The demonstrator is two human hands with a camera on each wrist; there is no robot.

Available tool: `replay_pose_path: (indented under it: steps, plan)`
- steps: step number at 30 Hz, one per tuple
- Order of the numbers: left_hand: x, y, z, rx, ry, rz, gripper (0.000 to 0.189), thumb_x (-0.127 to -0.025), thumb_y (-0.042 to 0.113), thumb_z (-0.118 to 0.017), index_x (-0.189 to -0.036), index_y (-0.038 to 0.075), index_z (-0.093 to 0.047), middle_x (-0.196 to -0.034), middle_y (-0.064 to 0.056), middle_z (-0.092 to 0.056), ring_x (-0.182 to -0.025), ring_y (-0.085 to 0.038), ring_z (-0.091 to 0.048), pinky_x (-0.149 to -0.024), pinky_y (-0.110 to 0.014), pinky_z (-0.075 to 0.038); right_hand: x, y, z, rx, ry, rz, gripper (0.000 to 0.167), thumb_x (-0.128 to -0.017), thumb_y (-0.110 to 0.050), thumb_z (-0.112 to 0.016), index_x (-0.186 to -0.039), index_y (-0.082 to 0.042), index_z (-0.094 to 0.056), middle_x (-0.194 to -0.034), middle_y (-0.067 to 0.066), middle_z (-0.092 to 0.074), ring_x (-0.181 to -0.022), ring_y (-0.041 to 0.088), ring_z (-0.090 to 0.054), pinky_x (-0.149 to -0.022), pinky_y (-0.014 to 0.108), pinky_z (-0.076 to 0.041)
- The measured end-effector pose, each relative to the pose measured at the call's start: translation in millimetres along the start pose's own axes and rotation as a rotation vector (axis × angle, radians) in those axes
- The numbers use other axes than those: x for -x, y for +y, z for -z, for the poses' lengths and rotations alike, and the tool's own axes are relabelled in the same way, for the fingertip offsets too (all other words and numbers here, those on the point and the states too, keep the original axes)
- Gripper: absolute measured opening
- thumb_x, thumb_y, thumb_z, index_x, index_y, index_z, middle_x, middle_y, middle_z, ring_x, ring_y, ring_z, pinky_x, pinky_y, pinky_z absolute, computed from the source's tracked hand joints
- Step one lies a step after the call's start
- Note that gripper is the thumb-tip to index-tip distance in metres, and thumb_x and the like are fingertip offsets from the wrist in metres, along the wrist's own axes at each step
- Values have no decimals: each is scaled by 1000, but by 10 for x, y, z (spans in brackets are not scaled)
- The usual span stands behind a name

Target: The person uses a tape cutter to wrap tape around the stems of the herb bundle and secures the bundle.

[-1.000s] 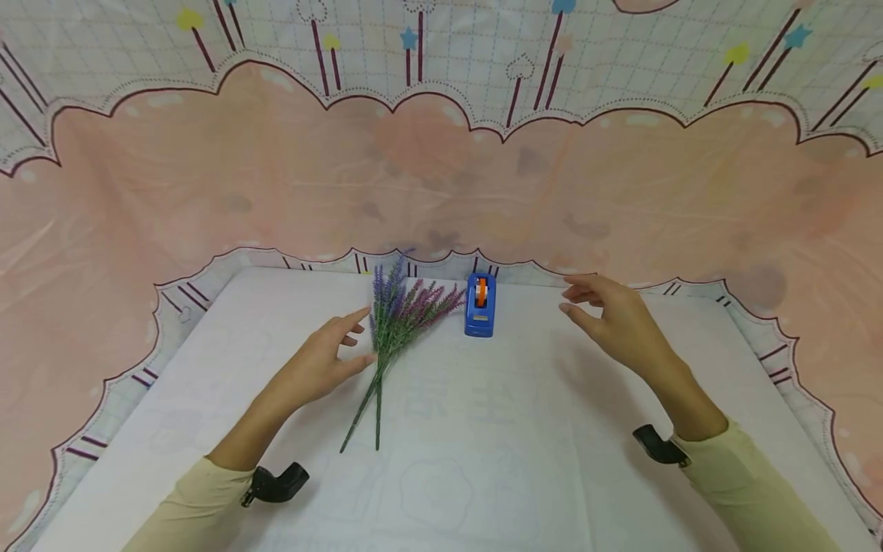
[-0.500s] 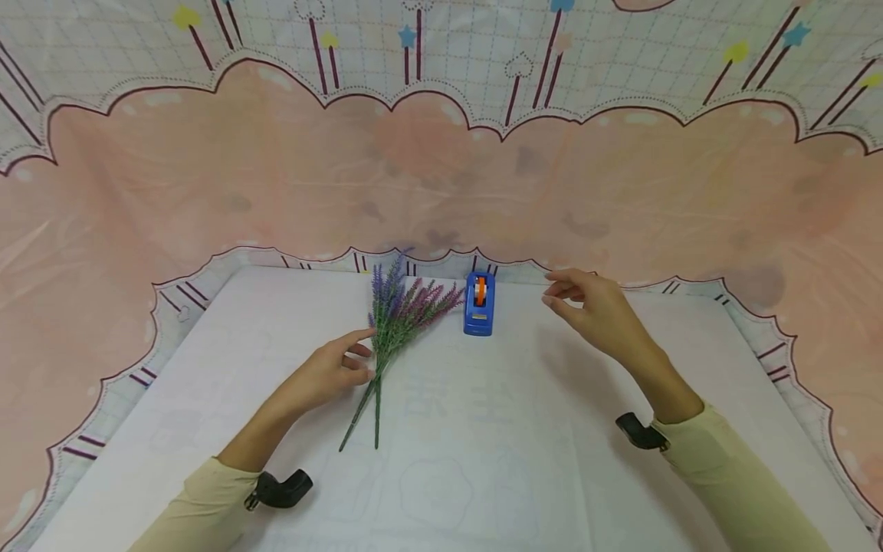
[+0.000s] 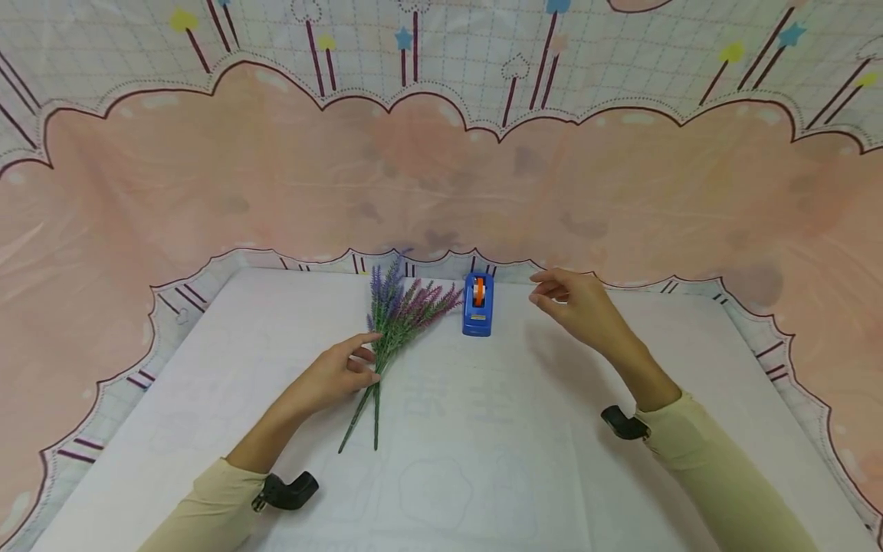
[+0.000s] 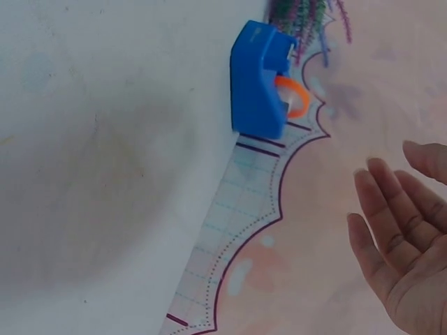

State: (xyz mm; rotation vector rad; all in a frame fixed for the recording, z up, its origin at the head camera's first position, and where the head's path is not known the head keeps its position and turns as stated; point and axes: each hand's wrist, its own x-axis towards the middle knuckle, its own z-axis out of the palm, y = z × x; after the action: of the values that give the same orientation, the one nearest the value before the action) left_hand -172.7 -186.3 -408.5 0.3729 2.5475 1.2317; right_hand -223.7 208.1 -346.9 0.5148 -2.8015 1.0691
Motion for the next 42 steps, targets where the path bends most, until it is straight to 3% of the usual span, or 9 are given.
replay_pose_path:
  steps: [18, 29, 38, 42]
  plan:
    - [-19, -16, -96, -6, 32, 18, 64, -94, 7, -68, -153, 7, -41, -126, -24, -59, -111, -38, -63, -76, -39, -55, -163, 67, -282, -65, -59, -37, 28, -97, -13, -69, -124, -5, -69, -107, 10, -73, -99, 26, -69, -87, 42, -59]
    - [-57, 99, -139, -140, 166, -2, 54, -91, 5, -70, -142, 0, -53, -116, -22, -61, -105, -37, -65, -80, -45, -56, -305, 129, -489, -68, -86, -38, 29, -97, -12, -68, -125, -1, -69, -108, 10, -72, -100, 25, -67, -87, 40, -58]
    - [-168, 192, -149, -89, 166, 13, 52, -91, 5, -70, -141, 1, -55, -111, -16, -63, -95, -27, -65, -68, -33, -52, -393, 127, -567, -58, -99, -38, 29, -98, -11, -68, -125, -1, -70, -111, 11, -72, -101, 26, -66, -90, 40, -57]
    - [-223, 243, -162, -56, 164, 17, 52, -92, 7, -71, -141, 3, -55, -112, -15, -64, -91, -24, -64, -68, -32, -52, -414, 111, -590, -59, -104, -46, 28, -97, -11, -69, -124, -2, -70, -112, 12, -72, -102, 26, -67, -91, 40, -57]
